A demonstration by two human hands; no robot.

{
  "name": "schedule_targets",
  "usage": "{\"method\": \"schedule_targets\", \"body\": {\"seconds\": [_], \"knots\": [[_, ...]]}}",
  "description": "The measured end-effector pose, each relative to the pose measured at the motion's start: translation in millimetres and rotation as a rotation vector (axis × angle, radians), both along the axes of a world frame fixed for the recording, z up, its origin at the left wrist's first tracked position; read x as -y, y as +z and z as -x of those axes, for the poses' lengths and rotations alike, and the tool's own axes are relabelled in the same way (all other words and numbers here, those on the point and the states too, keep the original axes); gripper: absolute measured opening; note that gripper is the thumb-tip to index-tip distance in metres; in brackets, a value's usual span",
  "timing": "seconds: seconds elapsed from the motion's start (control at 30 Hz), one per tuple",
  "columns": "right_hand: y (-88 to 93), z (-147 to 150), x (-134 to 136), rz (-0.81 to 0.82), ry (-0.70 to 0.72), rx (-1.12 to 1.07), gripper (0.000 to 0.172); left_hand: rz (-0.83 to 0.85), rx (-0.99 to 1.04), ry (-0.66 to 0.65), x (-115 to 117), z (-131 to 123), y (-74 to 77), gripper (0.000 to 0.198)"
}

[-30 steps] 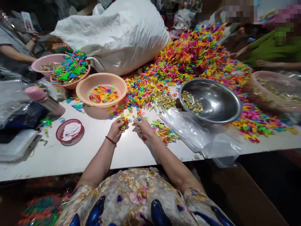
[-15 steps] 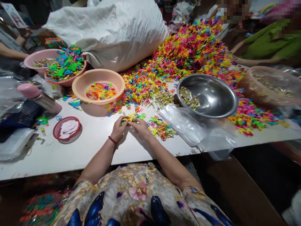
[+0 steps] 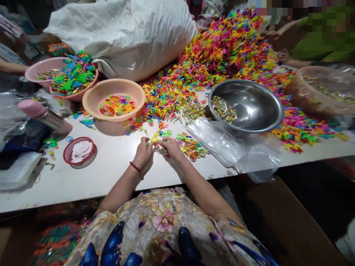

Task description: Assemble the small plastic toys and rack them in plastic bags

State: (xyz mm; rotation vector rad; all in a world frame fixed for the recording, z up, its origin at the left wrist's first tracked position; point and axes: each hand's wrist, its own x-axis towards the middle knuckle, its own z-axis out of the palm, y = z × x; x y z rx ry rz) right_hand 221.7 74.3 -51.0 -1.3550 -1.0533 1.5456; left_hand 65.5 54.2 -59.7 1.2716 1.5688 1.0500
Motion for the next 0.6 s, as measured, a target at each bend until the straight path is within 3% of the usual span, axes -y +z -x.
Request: {"method": "schedule_targets", "body": {"seconds": [0.1, 0.2, 0.37, 0.6], "knots": [[2.8, -10, -2, 0.074, -0.017, -0.184, 0.047, 0.182, 0.459, -0.029, 4, 2, 4.0, 0.027], [6.1, -16, 1, 0.031, -0.013, -0.180, 0.048, 0.301, 0.702, -0.052, 11, 6, 8.4, 0.036], [12.9, -16, 15, -0.096, 0.045, -0.043, 0.040, 0.258, 0.788, -0.056, 20, 6, 12.0, 0.041], [6.8, -15, 29, -0.106, 0.090, 0.028, 0.039, 0.065, 0.720, -0.027, 24, -3, 6.1, 0.044]]}}
